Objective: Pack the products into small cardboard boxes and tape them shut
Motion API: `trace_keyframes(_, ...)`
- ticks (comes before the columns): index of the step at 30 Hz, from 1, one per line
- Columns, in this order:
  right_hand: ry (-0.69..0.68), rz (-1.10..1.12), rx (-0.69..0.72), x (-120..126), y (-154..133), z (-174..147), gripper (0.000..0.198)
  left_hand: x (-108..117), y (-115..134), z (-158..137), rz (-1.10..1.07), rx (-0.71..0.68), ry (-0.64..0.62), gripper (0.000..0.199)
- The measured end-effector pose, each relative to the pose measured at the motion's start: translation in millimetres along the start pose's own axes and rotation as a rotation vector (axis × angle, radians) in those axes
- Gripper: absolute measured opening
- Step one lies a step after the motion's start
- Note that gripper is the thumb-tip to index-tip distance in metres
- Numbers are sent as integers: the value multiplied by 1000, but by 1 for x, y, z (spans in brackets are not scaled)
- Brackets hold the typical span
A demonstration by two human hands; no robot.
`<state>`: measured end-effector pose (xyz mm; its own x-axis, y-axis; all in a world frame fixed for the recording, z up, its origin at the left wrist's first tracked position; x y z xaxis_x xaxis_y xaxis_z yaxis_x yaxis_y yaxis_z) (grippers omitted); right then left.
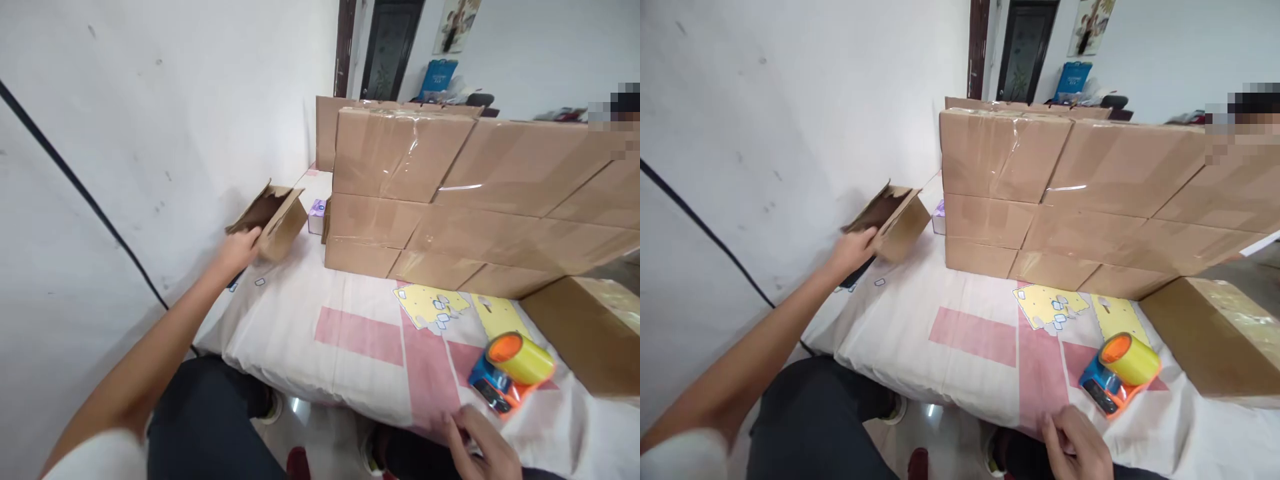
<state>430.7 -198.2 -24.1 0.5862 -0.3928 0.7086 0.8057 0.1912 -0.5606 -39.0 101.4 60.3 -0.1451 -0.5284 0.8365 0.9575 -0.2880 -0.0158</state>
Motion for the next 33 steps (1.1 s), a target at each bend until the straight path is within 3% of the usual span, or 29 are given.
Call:
trace_keyframes(2,-18,43,183,-7,-14,28,8,45,18,-79,66,-171,-27,18)
trace_keyframes(5,-162,-17,383,-19,-47,71,79,103,75,-175,-9,-532,-107,17)
trace_keyframes(6,-239,-1,484,-22,-61,81,84,117,97,-194,-56,-637,-187,17)
trace_keyframes(8,-422,5,672,-24,-87,88,72,135,131,-209,-97,-733,-408,20)
trace_keyframes(10,-544,-15,809,-20,-106,82,53,144,150,-202,-128,-712,-605,37)
trace_keyframes(13,-576,-65,894,-1,-111,60,34,148,157,-180,-315,-546,-689,48)
trace_keyframes(15,-503,-77,849,17,-101,47,25,142,159,-176,-569,-392,-585,43)
trace_keyframes(18,-318,17,636,43,-73,39,22,116,174,-189,-988,-182,-196,52)
trace_keyframes(21,-155,239,519,47,-42,34,43,75,204,-212,-1243,79,163,59)
trace_keyframes(24,177,425,560,30,-19,21,64,40,234,-233,-1340,338,361,44)
trace_keyframes(26,384,493,527,14,-12,6,66,26,244,-243,-1373,422,352,34)
trace_keyframes(28,541,520,409,0,-9,-7,62,21,242,-250,-1306,407,201,27)
trace_keyframes(31,733,422,273,-13,-9,-14,61,19,214,-252,-982,215,-78,29)
trace_keyframes(33,759,313,312,-17,-6,-5,62,17,182,-236,-792,114,-123,27)
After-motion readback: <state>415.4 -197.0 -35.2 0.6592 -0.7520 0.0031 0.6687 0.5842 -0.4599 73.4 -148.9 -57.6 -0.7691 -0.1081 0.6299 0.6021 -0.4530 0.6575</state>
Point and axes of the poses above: each hand's wrist, its own z-axis towards the middle knuckle, its own x-axis out of the back of the hand, y = z × x, the point moved 2 cm from there along z, towards the middle knuckle, and after that the axes turned 1 degree about -x, right-handed, at the moved point
